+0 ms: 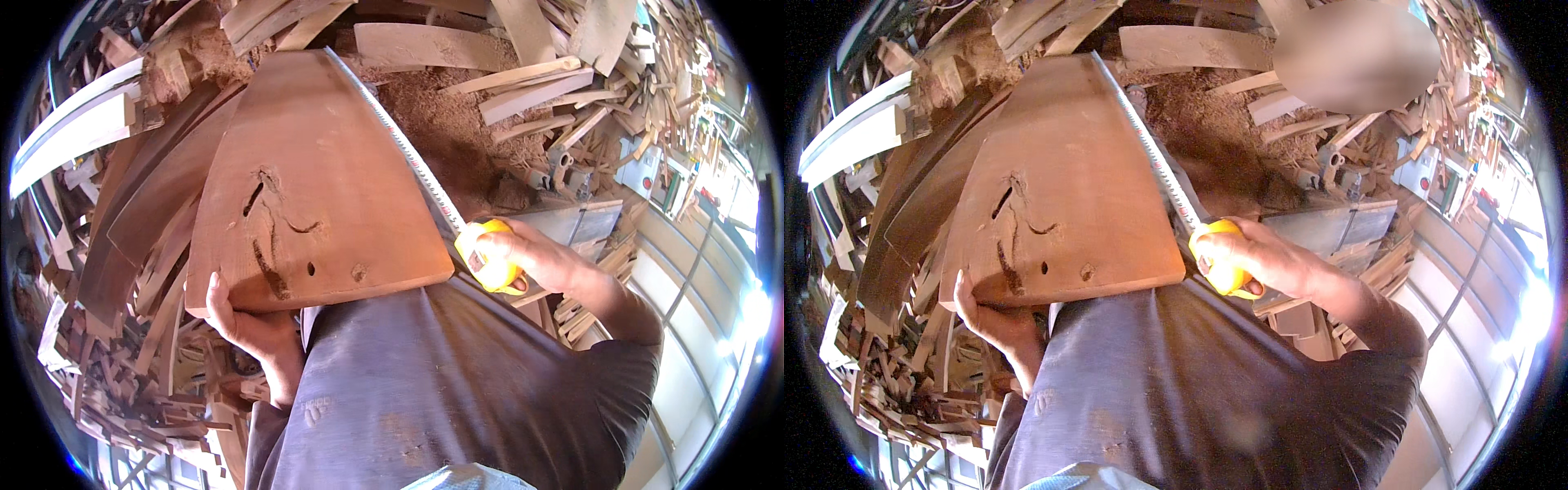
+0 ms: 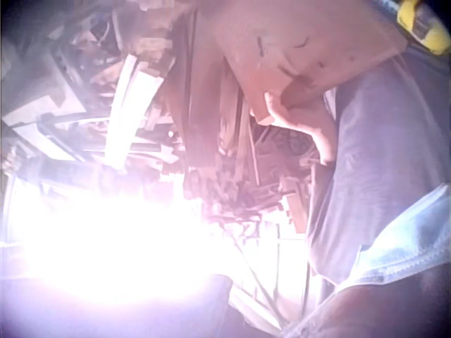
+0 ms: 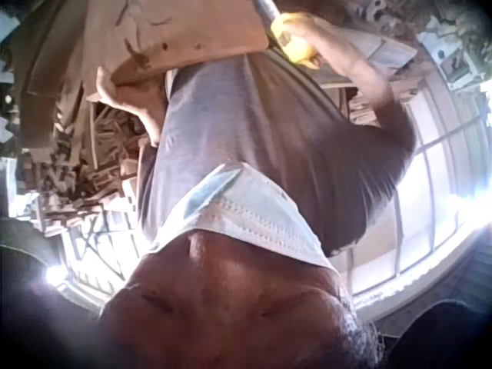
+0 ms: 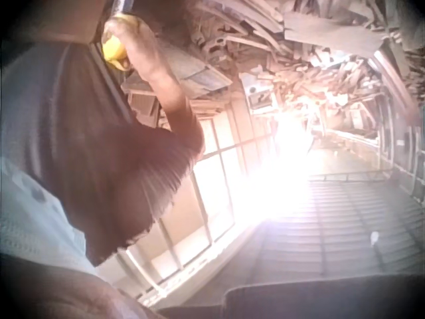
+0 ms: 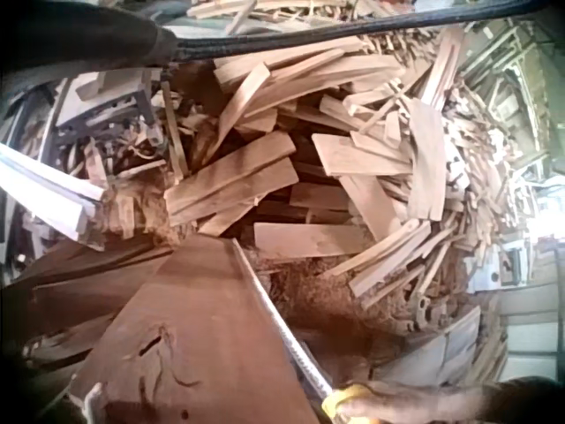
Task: The person selects, turns, and measures wooden boards using a tape measure.
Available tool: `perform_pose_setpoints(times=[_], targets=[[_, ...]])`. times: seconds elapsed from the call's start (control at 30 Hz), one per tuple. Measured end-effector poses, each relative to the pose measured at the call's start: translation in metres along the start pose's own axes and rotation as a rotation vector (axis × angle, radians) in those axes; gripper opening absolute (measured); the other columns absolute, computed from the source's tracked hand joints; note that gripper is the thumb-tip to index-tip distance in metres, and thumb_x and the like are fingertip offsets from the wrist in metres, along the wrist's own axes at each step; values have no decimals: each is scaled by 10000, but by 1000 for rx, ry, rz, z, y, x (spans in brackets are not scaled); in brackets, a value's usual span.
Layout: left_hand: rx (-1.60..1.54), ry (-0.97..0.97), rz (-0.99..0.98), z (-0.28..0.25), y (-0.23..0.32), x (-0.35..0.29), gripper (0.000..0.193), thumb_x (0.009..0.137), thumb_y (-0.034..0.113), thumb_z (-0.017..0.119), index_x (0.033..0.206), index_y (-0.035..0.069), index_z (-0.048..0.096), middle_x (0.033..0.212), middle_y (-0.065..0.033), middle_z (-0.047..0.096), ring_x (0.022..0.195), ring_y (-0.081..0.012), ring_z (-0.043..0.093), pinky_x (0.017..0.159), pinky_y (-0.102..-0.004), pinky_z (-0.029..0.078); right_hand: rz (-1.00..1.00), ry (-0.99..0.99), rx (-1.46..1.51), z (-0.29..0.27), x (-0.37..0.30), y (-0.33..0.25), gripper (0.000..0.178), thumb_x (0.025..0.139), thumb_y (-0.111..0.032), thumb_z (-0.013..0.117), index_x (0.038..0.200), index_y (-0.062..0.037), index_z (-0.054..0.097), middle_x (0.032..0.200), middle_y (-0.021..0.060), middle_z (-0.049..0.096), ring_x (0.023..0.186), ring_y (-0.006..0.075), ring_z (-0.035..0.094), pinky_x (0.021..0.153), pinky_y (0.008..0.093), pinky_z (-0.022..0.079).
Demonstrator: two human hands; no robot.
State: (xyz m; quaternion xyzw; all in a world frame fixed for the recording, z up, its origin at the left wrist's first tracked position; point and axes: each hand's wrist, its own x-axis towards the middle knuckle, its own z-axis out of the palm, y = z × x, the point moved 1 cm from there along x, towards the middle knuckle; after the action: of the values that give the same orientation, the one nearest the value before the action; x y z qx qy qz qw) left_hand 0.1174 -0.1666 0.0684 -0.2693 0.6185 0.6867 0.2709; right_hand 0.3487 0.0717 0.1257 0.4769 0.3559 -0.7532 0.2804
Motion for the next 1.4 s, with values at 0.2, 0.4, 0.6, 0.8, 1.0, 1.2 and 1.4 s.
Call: perform_pose_setpoints(times=[0.2, 0.4, 0.6, 0.8, 1.0, 1.2, 1.4], targets=[[27, 99, -23, -4, 4, 0, 618, 872, 370, 648, 1385, 49, 519, 1320, -153, 580, 1231, -307, 588, 966, -477, 547, 11, 22, -75, 5, -7, 0, 452, 1002, -531, 541, 1052, -85, 590, 790, -38, 543, 594, 39, 483, 471, 205, 379], [-40, 73, 20, -8, -3, 6, 587, 871, 325, 658, 1360, 28, 528, 1295, -150, 602, 1211, -302, 604, 988, -478, 536, 38, -33, -57, -1, -8, 4, 466, 992, -553, 543, 1068, -96, 587, 831, -43, 547, 634, 41, 502, 485, 204, 397], [-1, 88, 22, -1, -2, 4, 613, 875, 333, 655, 1377, 17, 501, 1310, -155, 582, 1223, -306, 596, 993, -476, 533, 24, -20, -64, -2, -9, 0, 449, 994, -534, 540, 1050, -92, 594, 815, -42, 555, 629, 41, 506, 480, 210, 394], [266, 37, 144, 0, -2, -5, 635, 888, 336, 644, 1410, 39, 439, 1340, -159, 538, 1241, -290, 568, 1004, -469, 517, -10, -32, 27, -11, -4, 9, 383, 1017, -453, 512, 1019, -80, 597, 838, -35, 577, 623, 45, 511, 474, 213, 390], [62, 80, 149, -6, -14, 7, 503, 920, 391, 606, 1254, 17, 568, 1202, -130, 627, 1068, -281, 653, 863, -431, 568, -10, -6, 143, -12, -4, 13, 390, 1012, -438, 558, 1088, -61, 624, 887, -20, 621, 668, 52, 558, 481, 209, 392], [32, 89, 100, -9, -11, 3, 549, 923, 396, 615, 1334, 47, 510, 1222, -131, 602, 1111, -270, 630, 908, -438, 552, 22, 41, 222, -14, 8, 10, 394, 1008, -445, 573, 1050, -59, 640, 857, 4, 633, 682, 81, 616, 479, 219, 428], [321, 73, 275, 0, -7, -2, 591, 928, 445, 624, 1383, 106, 456, 1272, -132, 518, 1226, -248, 545, 972, -444, 520, 18, 87, 360, -20, 14, 18, 480, 995, -432, 578, 1219, -8, 585, 1000, 121, 671, 795, 210, 705, 566, 347, 613]])
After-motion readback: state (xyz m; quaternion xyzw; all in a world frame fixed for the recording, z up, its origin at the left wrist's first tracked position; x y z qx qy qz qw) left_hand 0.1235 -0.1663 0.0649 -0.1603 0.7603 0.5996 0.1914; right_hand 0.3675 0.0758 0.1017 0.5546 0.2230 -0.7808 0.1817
